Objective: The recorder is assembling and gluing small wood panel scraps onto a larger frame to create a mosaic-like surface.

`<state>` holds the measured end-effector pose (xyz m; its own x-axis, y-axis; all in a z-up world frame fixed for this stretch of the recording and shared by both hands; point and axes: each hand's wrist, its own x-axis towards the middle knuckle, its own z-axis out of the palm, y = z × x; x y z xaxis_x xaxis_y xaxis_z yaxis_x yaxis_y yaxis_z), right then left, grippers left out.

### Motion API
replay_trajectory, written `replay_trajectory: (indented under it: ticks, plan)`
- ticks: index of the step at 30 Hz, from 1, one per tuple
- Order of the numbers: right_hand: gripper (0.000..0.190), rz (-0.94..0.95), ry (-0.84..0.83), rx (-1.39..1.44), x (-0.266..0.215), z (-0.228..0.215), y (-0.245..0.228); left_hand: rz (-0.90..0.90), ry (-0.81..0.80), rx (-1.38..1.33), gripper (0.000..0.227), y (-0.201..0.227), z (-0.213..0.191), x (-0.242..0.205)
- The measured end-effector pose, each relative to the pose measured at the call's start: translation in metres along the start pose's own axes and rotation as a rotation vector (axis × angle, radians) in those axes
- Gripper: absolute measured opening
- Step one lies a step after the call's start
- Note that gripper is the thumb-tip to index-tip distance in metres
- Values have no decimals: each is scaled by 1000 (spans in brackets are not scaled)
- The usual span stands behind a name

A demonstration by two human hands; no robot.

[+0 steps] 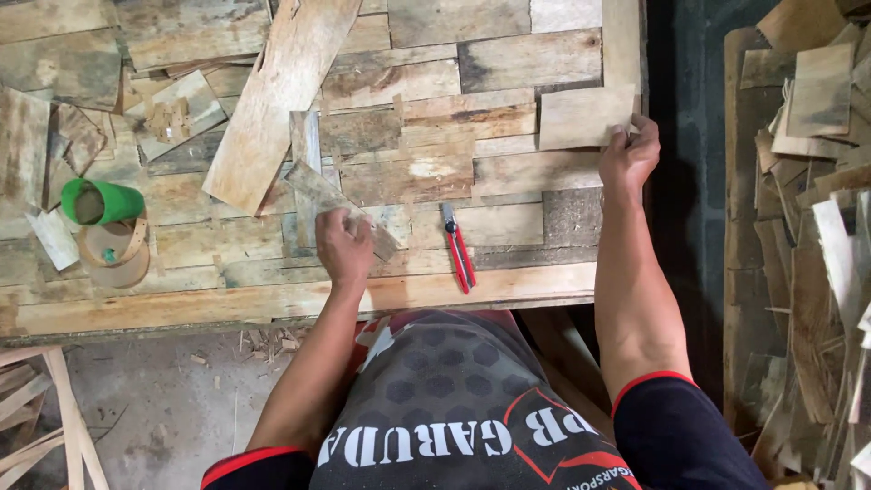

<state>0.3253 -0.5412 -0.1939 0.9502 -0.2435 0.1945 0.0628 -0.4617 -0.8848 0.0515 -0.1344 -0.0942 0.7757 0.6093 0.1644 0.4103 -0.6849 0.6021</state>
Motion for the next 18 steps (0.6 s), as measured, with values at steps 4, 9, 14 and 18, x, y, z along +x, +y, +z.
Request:
replay_trajectory:
  ticks: [4, 9, 14, 18]
  plan:
    - [26, 160, -27, -27, 7, 4, -8, -116, 23, 58, 43, -19, 7, -14]
    - [28, 49, -32, -142, 10, 8, 25, -213, -32, 90, 55, -14, 4, -18]
    - [30, 10, -59, -305, 10, 0, -2, -301, -114, 124, 62, -8, 4, -17]
    - [36, 38, -98, -456, 9, -2, -12, -340, -136, 122, 63, -11, 6, -22]
